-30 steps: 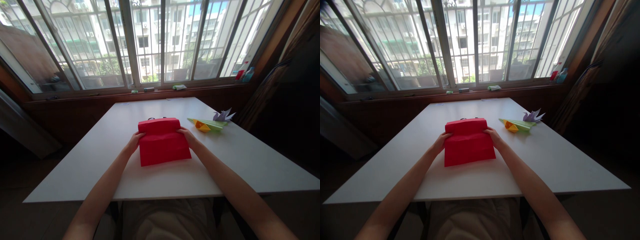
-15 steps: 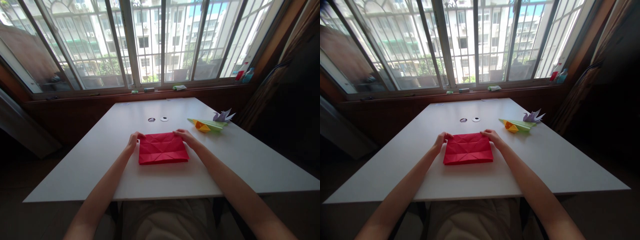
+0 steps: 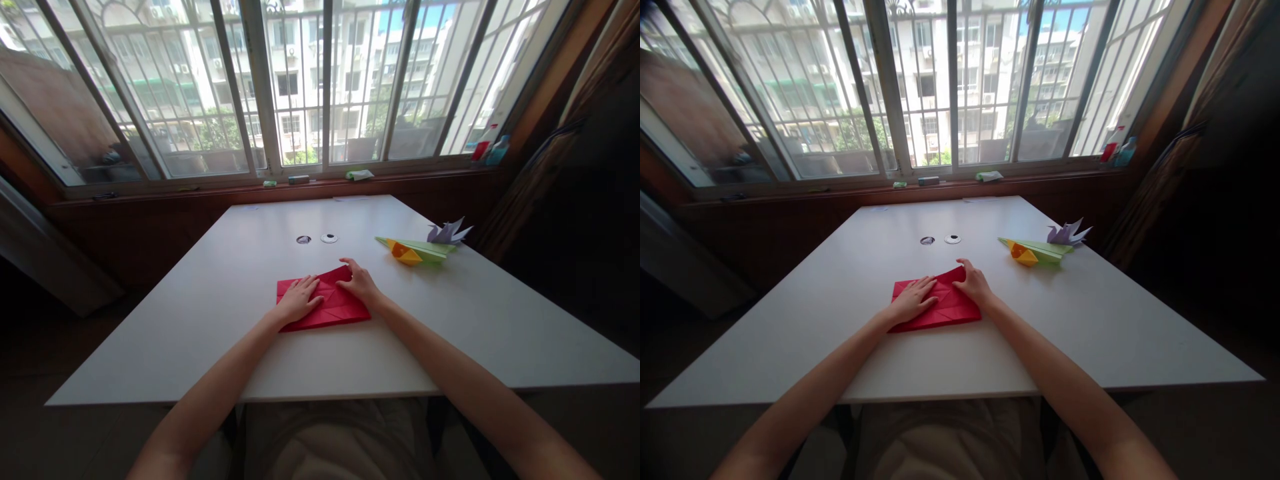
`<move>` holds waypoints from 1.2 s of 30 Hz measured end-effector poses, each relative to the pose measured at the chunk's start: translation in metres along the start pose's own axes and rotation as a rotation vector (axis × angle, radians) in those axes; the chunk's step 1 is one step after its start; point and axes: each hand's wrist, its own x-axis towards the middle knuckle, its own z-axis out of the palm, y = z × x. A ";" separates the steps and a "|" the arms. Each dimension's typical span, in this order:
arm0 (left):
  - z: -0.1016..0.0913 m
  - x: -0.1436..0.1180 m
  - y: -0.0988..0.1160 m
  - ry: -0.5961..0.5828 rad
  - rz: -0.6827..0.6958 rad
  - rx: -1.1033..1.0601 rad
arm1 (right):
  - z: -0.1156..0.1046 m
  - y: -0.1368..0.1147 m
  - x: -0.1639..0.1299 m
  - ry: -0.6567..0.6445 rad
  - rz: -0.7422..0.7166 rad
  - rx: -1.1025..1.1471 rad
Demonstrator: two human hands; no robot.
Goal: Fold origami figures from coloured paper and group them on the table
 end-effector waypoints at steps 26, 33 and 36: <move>0.000 0.005 -0.016 -0.032 -0.032 0.100 | 0.016 -0.017 -0.010 -0.264 -0.509 -0.051; -0.010 0.006 -0.032 0.012 -0.290 0.168 | 0.018 -0.017 -0.010 -0.329 -0.526 -0.127; -0.018 0.005 -0.040 0.112 -0.322 0.184 | 0.015 -0.018 -0.010 -0.323 -0.496 -0.142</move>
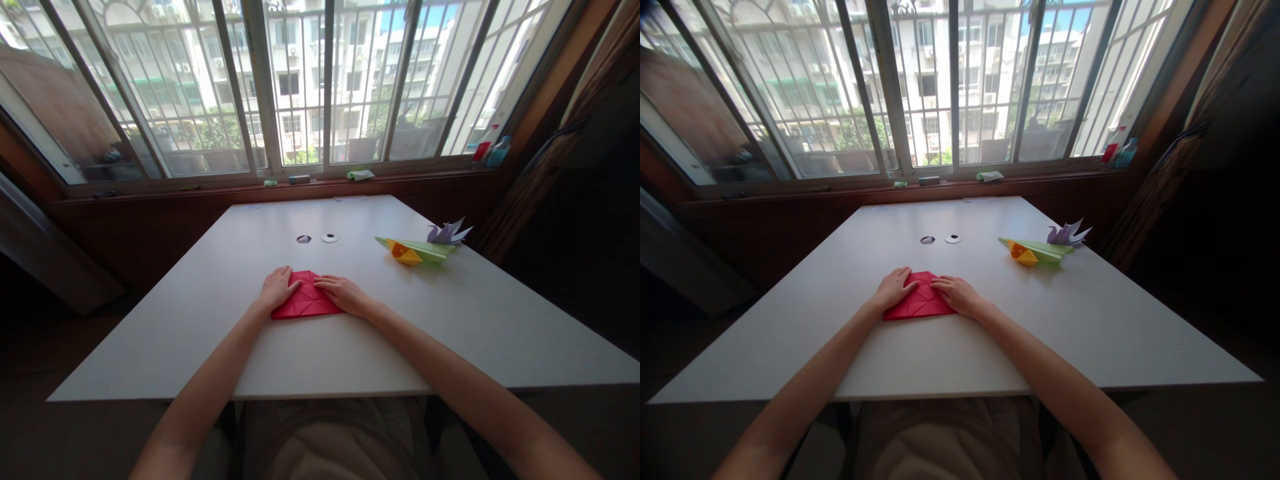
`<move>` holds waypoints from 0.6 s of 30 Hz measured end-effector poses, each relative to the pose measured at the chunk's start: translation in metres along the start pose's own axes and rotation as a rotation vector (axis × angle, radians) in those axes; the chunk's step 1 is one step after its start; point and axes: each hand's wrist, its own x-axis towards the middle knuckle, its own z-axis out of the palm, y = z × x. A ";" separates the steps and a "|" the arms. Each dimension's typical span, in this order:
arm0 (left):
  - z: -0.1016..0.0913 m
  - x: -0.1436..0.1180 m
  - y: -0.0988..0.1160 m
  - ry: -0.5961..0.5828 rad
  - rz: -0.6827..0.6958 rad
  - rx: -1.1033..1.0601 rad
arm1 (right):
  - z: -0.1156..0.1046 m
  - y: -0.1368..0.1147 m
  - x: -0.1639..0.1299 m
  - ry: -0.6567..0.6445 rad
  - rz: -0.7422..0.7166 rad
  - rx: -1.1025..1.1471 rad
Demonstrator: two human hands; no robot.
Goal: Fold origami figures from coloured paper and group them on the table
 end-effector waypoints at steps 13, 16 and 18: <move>-0.014 0.005 -0.013 -0.037 -0.167 -0.184 | -0.003 0.000 -0.002 -0.002 0.012 0.049; -0.016 0.001 -0.009 -0.013 -0.195 -0.309 | -0.004 -0.001 -0.002 -0.012 0.006 0.051; -0.017 -0.001 -0.006 0.042 -0.210 -0.421 | -0.005 -0.002 -0.002 -0.011 0.006 0.036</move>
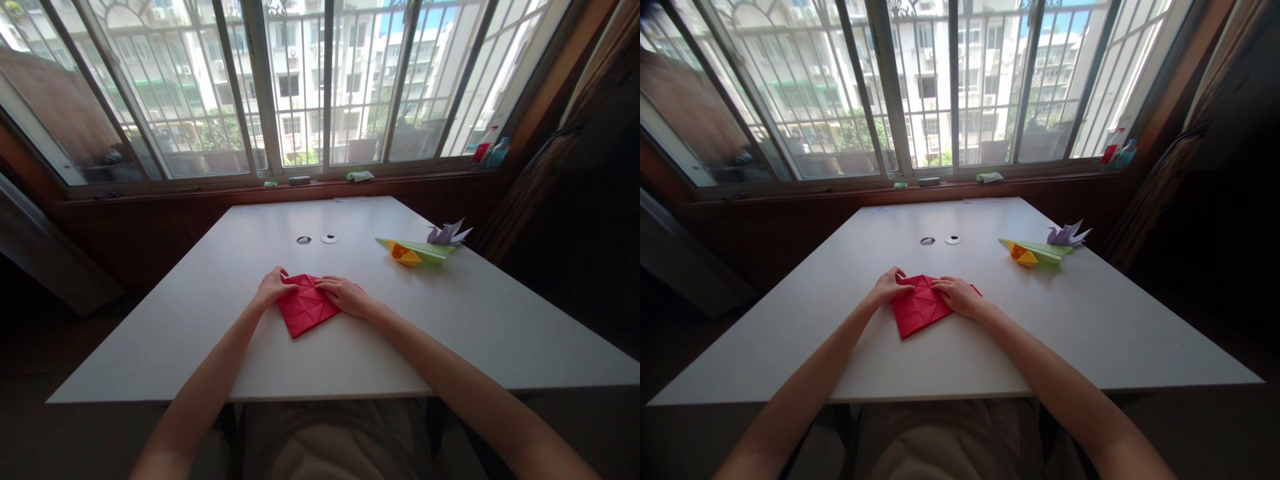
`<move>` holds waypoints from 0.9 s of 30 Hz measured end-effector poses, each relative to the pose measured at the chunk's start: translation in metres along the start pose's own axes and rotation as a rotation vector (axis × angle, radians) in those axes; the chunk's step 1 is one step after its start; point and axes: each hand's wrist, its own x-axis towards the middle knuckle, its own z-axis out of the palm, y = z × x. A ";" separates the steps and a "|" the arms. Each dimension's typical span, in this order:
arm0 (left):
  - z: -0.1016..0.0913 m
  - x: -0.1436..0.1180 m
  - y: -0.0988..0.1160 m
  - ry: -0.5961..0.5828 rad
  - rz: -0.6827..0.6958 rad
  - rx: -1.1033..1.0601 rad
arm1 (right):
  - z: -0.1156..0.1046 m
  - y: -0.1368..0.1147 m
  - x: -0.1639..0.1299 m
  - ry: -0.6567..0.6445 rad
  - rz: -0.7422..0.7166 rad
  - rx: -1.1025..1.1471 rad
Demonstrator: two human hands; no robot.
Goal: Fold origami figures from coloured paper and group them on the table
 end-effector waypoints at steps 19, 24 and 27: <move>0.015 -0.023 0.024 -0.360 0.631 -0.008 | 0.000 0.006 0.000 0.098 0.099 -0.061; 0.013 -0.025 0.026 -0.346 0.649 0.076 | -0.004 0.003 0.001 0.094 0.046 -0.021; 0.011 -0.031 0.033 -0.298 0.647 0.140 | -0.009 0.004 0.000 0.063 0.055 -0.001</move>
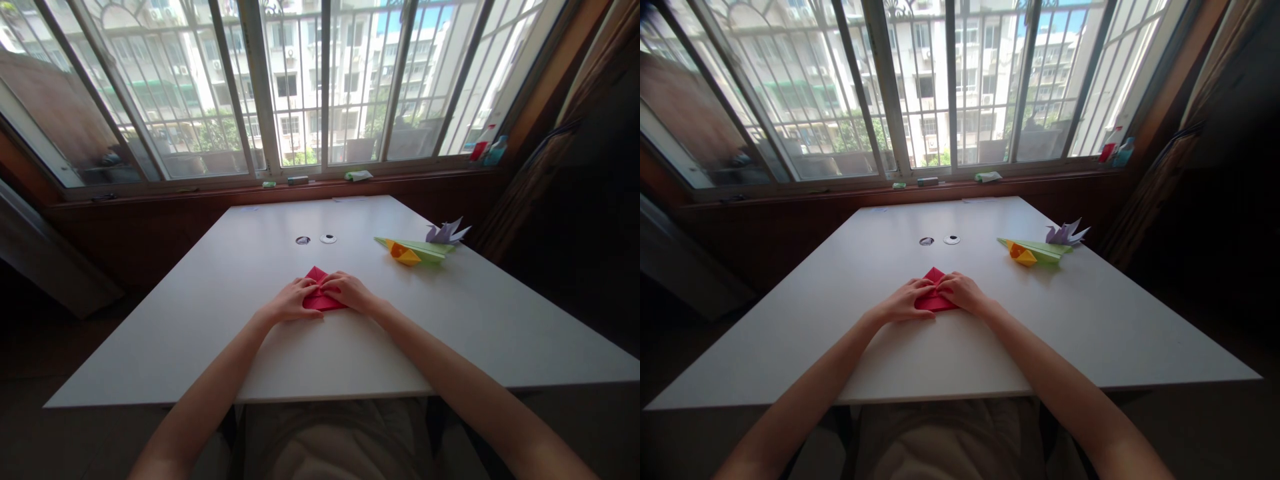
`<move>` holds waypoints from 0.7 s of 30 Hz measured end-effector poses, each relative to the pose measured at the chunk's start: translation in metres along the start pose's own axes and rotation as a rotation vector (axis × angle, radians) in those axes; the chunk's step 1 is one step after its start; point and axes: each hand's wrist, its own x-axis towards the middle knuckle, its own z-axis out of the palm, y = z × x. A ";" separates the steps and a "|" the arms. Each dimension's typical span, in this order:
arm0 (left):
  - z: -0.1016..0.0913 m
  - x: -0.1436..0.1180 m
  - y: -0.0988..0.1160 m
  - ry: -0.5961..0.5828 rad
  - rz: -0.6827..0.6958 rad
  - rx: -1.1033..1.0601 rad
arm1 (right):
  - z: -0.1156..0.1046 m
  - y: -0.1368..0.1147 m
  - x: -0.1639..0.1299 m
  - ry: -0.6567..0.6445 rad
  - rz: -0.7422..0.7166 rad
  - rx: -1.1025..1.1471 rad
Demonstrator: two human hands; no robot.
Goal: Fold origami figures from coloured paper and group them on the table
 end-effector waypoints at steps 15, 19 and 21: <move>-0.004 0.000 -0.003 0.097 -0.073 0.019 | -0.024 0.011 -0.003 -0.172 0.124 0.146; -0.001 -0.001 -0.011 0.155 -0.158 0.102 | -0.021 0.018 -0.003 -0.102 0.242 0.000; 0.000 -0.001 -0.013 0.175 -0.180 0.131 | -0.020 0.018 -0.004 -0.055 0.245 -0.034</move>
